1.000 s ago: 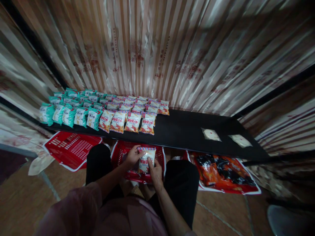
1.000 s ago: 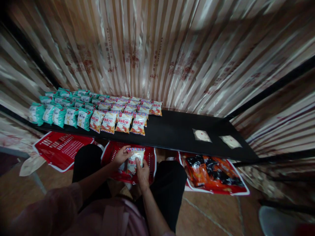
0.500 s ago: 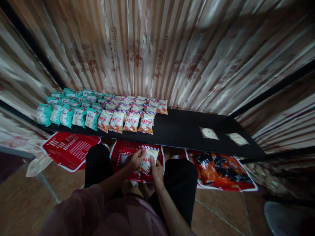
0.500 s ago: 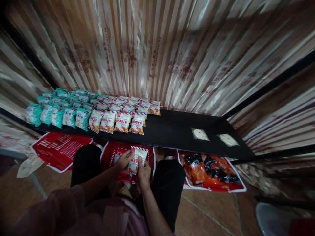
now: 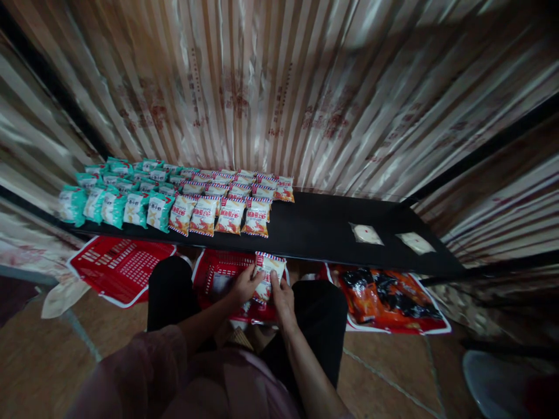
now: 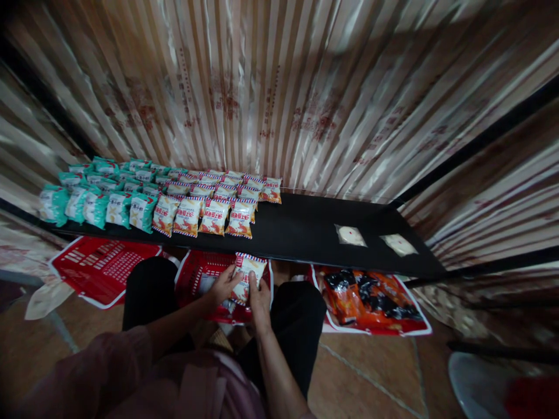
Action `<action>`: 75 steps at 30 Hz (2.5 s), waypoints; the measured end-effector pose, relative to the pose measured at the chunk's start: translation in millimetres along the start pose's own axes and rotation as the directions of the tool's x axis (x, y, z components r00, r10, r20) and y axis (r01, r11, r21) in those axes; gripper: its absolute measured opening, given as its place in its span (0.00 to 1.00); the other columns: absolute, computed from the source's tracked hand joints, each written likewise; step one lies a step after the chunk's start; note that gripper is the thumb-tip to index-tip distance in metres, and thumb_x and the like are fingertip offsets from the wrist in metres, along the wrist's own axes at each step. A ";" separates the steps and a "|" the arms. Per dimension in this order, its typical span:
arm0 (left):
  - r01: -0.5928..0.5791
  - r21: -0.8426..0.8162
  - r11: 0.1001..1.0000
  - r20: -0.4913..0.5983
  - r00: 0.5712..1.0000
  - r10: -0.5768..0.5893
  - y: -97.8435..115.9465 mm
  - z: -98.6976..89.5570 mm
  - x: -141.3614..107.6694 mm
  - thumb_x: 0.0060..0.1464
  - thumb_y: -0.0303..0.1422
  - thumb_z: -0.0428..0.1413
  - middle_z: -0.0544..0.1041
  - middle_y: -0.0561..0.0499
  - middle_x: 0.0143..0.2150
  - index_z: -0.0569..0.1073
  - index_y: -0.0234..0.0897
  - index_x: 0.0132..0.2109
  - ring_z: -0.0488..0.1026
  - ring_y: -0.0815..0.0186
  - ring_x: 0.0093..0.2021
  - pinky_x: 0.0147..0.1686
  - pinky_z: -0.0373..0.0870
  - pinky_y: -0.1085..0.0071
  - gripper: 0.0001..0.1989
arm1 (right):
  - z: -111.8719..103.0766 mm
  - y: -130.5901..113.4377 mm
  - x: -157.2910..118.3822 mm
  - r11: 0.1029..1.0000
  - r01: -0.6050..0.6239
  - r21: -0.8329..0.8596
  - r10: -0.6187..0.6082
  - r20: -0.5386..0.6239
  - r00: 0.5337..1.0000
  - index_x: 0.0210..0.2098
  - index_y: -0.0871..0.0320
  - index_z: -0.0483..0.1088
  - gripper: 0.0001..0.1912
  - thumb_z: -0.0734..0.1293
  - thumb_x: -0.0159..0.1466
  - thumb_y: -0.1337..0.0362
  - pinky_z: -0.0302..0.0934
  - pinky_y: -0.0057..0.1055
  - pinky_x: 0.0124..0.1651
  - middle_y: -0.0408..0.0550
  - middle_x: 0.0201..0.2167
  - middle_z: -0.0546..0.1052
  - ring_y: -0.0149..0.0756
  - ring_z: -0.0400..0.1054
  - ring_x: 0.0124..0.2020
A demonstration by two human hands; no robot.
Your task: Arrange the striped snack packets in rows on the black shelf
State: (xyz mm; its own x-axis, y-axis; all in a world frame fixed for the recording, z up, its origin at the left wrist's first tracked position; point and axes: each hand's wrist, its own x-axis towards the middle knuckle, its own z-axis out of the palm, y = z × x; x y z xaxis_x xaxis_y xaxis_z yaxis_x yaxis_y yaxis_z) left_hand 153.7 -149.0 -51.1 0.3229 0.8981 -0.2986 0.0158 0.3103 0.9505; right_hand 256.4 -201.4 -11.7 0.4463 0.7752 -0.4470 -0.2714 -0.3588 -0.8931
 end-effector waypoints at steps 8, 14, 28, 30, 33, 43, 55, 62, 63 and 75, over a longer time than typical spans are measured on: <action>-0.067 0.255 0.965 -0.022 0.997 0.075 31.0 3.1 4.9 0.55 0.43 0.52 0.78 0.49 0.40 0.71 0.37 0.47 0.74 0.63 0.39 0.41 0.70 0.69 0.18 | -15.2 -24.9 -5.0 0.989 -0.038 0.142 0.000 0.258 0.966 0.43 0.57 0.71 0.27 0.72 0.48 0.49 0.68 0.36 0.41 0.49 0.35 0.80 0.44 0.74 0.38; -0.144 0.334 0.931 -0.009 0.988 0.156 52.0 12.0 9.1 0.57 0.43 0.48 0.78 0.45 0.42 0.73 0.35 0.45 0.73 0.61 0.42 0.45 0.67 0.68 0.18 | -28.3 -37.2 -4.3 0.993 -0.034 0.113 -0.003 0.312 0.950 0.49 0.56 0.67 0.35 0.75 0.44 0.51 0.67 0.36 0.40 0.49 0.38 0.79 0.43 0.74 0.37; -0.164 0.034 0.986 0.206 0.966 0.153 50.7 32.5 28.9 0.52 0.40 0.56 0.75 0.42 0.46 0.66 0.33 0.54 0.73 0.60 0.43 0.43 0.69 0.67 0.24 | -52.3 -59.5 24.2 0.989 0.147 0.029 -0.149 0.184 0.972 0.47 0.59 0.69 0.34 0.74 0.44 0.51 0.66 0.37 0.40 0.51 0.37 0.79 0.42 0.73 0.35; -0.175 0.032 0.984 0.200 0.966 0.165 49.5 37.0 33.9 0.51 0.37 0.57 0.75 0.41 0.45 0.66 0.32 0.53 0.74 0.60 0.42 0.42 0.70 0.66 0.24 | -55.8 -63.9 31.6 0.988 0.151 0.011 -0.151 0.188 0.971 0.48 0.59 0.69 0.34 0.74 0.44 0.51 0.66 0.38 0.40 0.50 0.36 0.79 0.42 0.73 0.34; -0.198 0.089 0.976 0.140 0.973 0.184 53.1 43.9 42.2 0.51 0.34 0.56 0.76 0.43 0.44 0.68 0.32 0.51 0.74 0.61 0.41 0.43 0.70 0.66 0.20 | -59.4 -71.2 42.4 0.983 0.177 -0.042 -0.166 0.194 0.967 0.46 0.60 0.70 0.33 0.74 0.44 0.51 0.66 0.38 0.41 0.50 0.35 0.79 0.43 0.73 0.35; -0.181 0.412 0.893 -0.021 0.978 0.207 81.8 61.8 63.7 0.53 0.32 0.52 0.76 0.42 0.47 0.64 0.35 0.56 0.73 0.59 0.45 0.47 0.66 0.65 0.22 | -67.6 -88.1 88.5 0.902 0.320 -0.288 -0.279 0.176 0.944 0.37 0.58 0.75 0.24 0.71 0.46 0.49 0.66 0.37 0.38 0.47 0.26 0.79 0.43 0.71 0.31; -0.137 0.611 0.780 -0.045 0.977 0.207 102.3 76.1 98.0 0.55 0.30 0.49 0.72 0.39 0.52 0.65 0.32 0.55 0.69 0.56 0.52 0.53 0.61 0.64 0.20 | -66.9 -100.3 138.5 0.828 0.380 -0.413 -0.343 0.163 0.925 0.38 0.57 0.75 0.22 0.69 0.48 0.50 0.64 0.35 0.38 0.46 0.28 0.79 0.41 0.71 0.31; -0.139 0.600 0.787 -0.104 0.963 0.250 97.1 89.5 118.8 0.52 0.27 0.49 0.68 0.39 0.57 0.61 0.34 0.60 0.64 0.55 0.58 0.58 0.56 0.62 0.26 | -59.4 -109.4 167.2 0.838 0.368 -0.403 -0.362 0.094 0.927 0.35 0.57 0.76 0.21 0.70 0.47 0.51 0.64 0.34 0.36 0.47 0.28 0.79 0.42 0.71 0.31; -0.144 0.597 0.789 -0.105 0.961 0.254 97.0 91.1 121.1 0.52 0.26 0.49 0.66 0.39 0.58 0.60 0.33 0.60 0.62 0.55 0.59 0.59 0.56 0.62 0.26 | -58.2 -110.8 171.5 0.840 0.366 -0.401 -0.362 0.088 0.928 0.35 0.56 0.76 0.20 0.70 0.46 0.51 0.64 0.34 0.36 0.47 0.28 0.79 0.43 0.71 0.31; -0.187 0.631 0.753 -0.077 0.951 0.301 105.4 100.9 150.3 0.51 0.23 0.46 0.55 0.33 0.65 0.57 0.22 0.62 0.53 0.53 0.65 0.63 0.50 0.61 0.29 | -44.3 -128.2 224.1 0.835 0.377 -0.400 -0.377 0.082 0.922 0.34 0.54 0.75 0.17 0.70 0.47 0.55 0.64 0.35 0.37 0.45 0.29 0.79 0.43 0.72 0.32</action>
State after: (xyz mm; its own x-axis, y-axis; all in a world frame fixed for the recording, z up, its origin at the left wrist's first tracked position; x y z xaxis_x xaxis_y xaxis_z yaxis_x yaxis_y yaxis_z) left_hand 299.4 -12.8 12.9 0.2388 0.9710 -0.0048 0.5489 -0.1309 0.8255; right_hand 429.0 -4.7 0.4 0.4445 0.8929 -0.0713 0.2828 -0.2154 -0.9347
